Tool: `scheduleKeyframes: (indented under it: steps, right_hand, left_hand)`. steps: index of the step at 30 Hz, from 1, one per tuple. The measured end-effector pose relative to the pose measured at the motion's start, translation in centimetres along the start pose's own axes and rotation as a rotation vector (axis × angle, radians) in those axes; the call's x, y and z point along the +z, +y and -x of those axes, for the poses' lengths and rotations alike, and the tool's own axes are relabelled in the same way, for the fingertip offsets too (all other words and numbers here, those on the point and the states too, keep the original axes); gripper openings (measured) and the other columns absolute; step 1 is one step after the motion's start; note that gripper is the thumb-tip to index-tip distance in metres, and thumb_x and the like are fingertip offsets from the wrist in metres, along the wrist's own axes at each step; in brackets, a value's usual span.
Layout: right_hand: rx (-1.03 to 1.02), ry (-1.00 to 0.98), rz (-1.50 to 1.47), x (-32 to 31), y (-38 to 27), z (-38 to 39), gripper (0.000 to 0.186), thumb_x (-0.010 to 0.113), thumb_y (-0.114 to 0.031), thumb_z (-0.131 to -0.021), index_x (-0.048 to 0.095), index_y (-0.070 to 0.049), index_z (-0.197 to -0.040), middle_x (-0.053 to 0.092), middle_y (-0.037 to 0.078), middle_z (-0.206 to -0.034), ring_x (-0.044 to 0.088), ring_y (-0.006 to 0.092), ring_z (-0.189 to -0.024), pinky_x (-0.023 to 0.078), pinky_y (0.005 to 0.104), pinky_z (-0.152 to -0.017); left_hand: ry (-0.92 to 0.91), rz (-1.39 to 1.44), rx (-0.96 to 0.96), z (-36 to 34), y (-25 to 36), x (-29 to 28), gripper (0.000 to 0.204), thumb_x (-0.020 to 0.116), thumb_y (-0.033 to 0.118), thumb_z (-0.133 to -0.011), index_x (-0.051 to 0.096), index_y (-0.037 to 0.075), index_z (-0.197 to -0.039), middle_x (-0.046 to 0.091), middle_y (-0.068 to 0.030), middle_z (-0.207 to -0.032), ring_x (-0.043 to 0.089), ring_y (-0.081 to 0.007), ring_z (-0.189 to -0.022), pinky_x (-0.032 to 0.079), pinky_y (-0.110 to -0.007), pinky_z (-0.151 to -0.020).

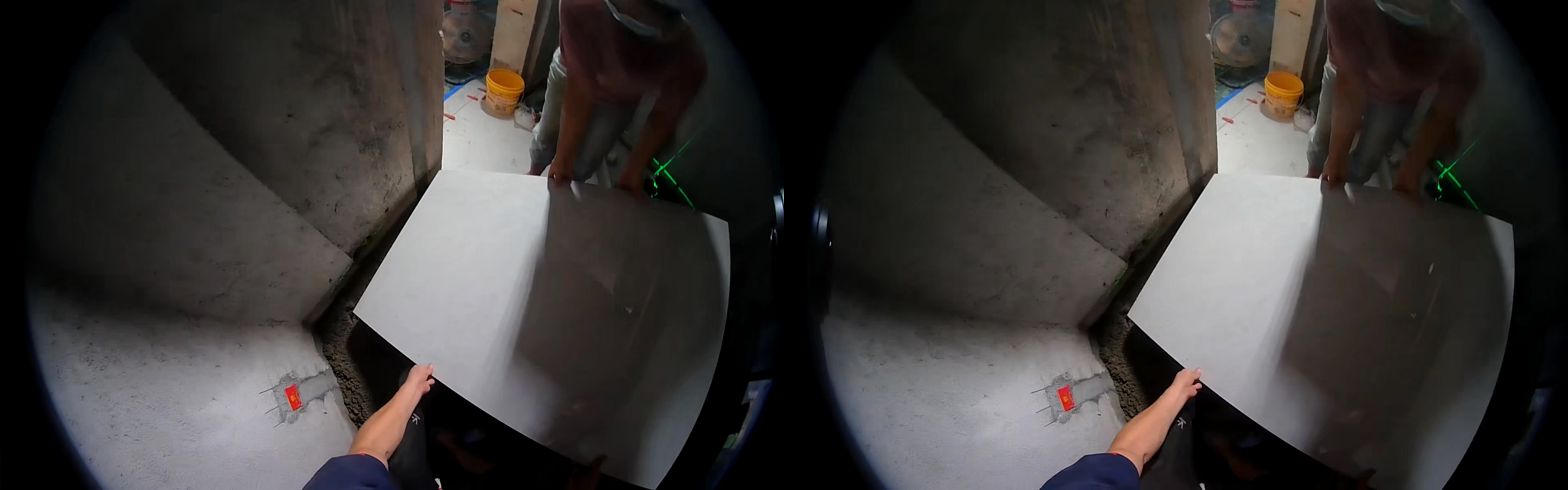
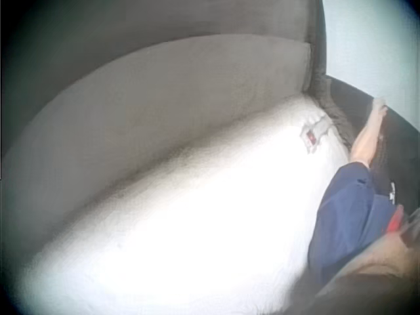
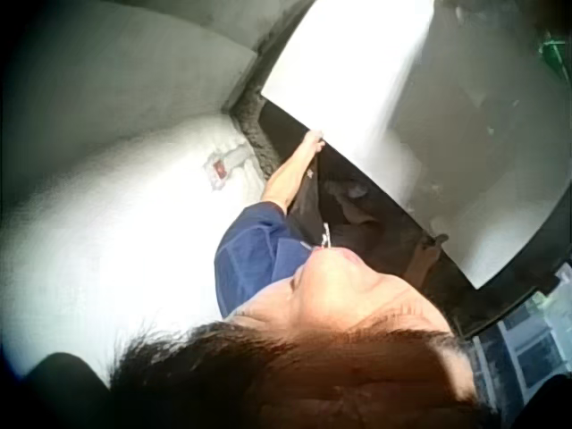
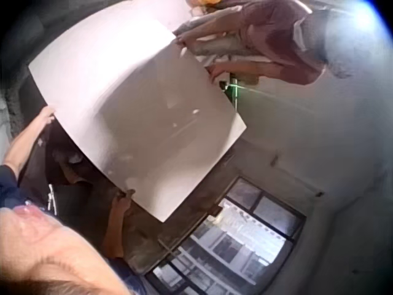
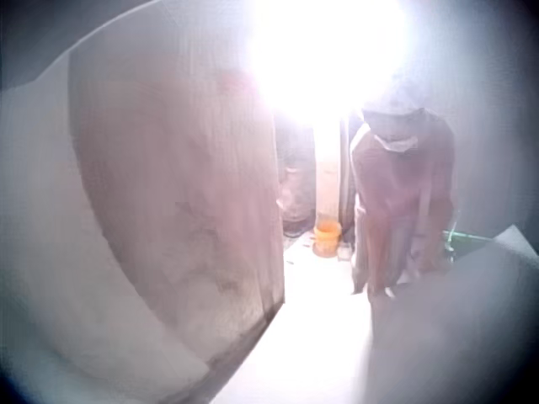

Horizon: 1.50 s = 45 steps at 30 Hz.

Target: The person moves a large tile from a staging area to a prepared floor section with a second person, aligns it with existing tiles and a laser level, and then uses a wooden block and a hammer to tap the tile into place, checking the alignment with tape and a small level.

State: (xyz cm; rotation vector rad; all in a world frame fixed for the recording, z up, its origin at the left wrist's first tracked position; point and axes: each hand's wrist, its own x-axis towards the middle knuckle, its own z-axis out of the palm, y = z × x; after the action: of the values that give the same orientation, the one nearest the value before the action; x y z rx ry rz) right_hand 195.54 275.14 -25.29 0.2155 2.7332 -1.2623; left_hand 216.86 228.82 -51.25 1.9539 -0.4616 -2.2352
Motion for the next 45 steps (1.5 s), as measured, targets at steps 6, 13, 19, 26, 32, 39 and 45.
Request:
scheduleKeyframes:
  steps: [6,13,19,26,32,39,45]
  right_hand:
    - [0.808,-0.015,-0.476,5.8,-7.4,2.3,0.075,0.052,-0.052,-0.098,0.036,0.004,-0.146,0.046,0.018,-0.146,0.05,0.0297,-0.126,0.044,0.0436,-0.102]
    - [0.69,-0.026,-0.441,10.3,-3.9,0.3,0.085,0.048,-0.058,-0.097,0.034,0.011,-0.143,0.042,0.023,-0.147,0.045,0.0349,-0.128,0.04,0.0438,-0.105]
    - [0.642,-0.039,-0.411,13.7,2.3,-1.8,0.076,0.05,-0.055,-0.098,0.049,0.014,-0.131,0.059,0.019,-0.124,0.055,0.0282,-0.099,0.048,0.0414,-0.087]
    - [0.387,-0.056,-0.688,16.7,8.8,-2.6,0.062,0.055,-0.047,-0.099,0.058,0.012,-0.118,0.062,0.008,-0.091,0.046,0.0184,-0.067,0.046,0.034,-0.065]
    - [0.436,0.04,-0.679,18.1,8.3,-2.2,0.055,0.057,-0.044,-0.099,0.062,0.002,-0.071,0.047,0.002,-0.063,0.039,0.014,-0.057,0.039,0.033,-0.056]
    - [0.381,-0.016,-0.644,18.5,11.5,-3.6,0.05,0.058,-0.039,-0.1,0.042,-0.011,-0.062,0.033,-0.003,-0.055,0.026,0.0127,-0.049,0.031,0.033,-0.05]
    - [0.423,0.003,-0.768,19.5,11.4,-4.8,0.029,0.057,-0.029,-0.101,0.063,-0.004,-0.087,0.04,-0.002,-0.06,0.026,0.0127,-0.049,0.031,0.0309,-0.048]
  left_hand:
    - [0.069,-0.067,0.006,-6.3,1.2,-1.7,0.019,0.066,0.016,-0.094,0.053,0.005,-0.101,0.05,-0.0063,-0.094,0.047,-0.0192,-0.075,0.039,-0.041,-0.056]
    - [0.109,-0.102,0.024,-12.1,2.1,-1.0,0.024,0.068,0.013,-0.092,0.055,0.007,-0.11,0.052,-0.0049,-0.104,0.051,-0.0211,-0.087,0.043,-0.046,-0.069]
    - [0.127,-0.1,0.007,-13.7,2.8,0.0,0.017,0.067,0.014,-0.093,0.056,0.007,-0.104,0.051,-0.0038,-0.102,0.046,-0.0172,-0.08,0.042,-0.041,-0.067]
    - [0.004,-0.006,0.16,-18.6,1.8,-2.6,0.012,0.062,0.006,-0.094,0.051,0.007,-0.09,0.049,-0.0036,-0.08,0.044,-0.0153,-0.065,0.038,-0.036,-0.057]
    - [0.059,-0.036,0.27,-17.2,2.2,-0.3,0.017,0.059,0.003,-0.094,0.05,0.007,-0.081,0.044,-0.0022,-0.069,0.038,-0.0159,-0.059,0.032,-0.035,-0.053]
    - [0.005,-0.021,0.235,-18.5,1.6,-1.2,0.024,0.059,0.002,-0.094,0.046,0.005,-0.074,0.043,-0.0031,-0.067,0.033,-0.0141,-0.055,0.027,-0.034,-0.049]
    - [0.07,0.028,0.174,-18.6,1.0,-0.4,0.008,0.052,-0.001,-0.093,0.05,0.005,-0.098,0.052,-0.0034,-0.073,0.035,-0.0139,-0.054,0.029,-0.033,-0.05]
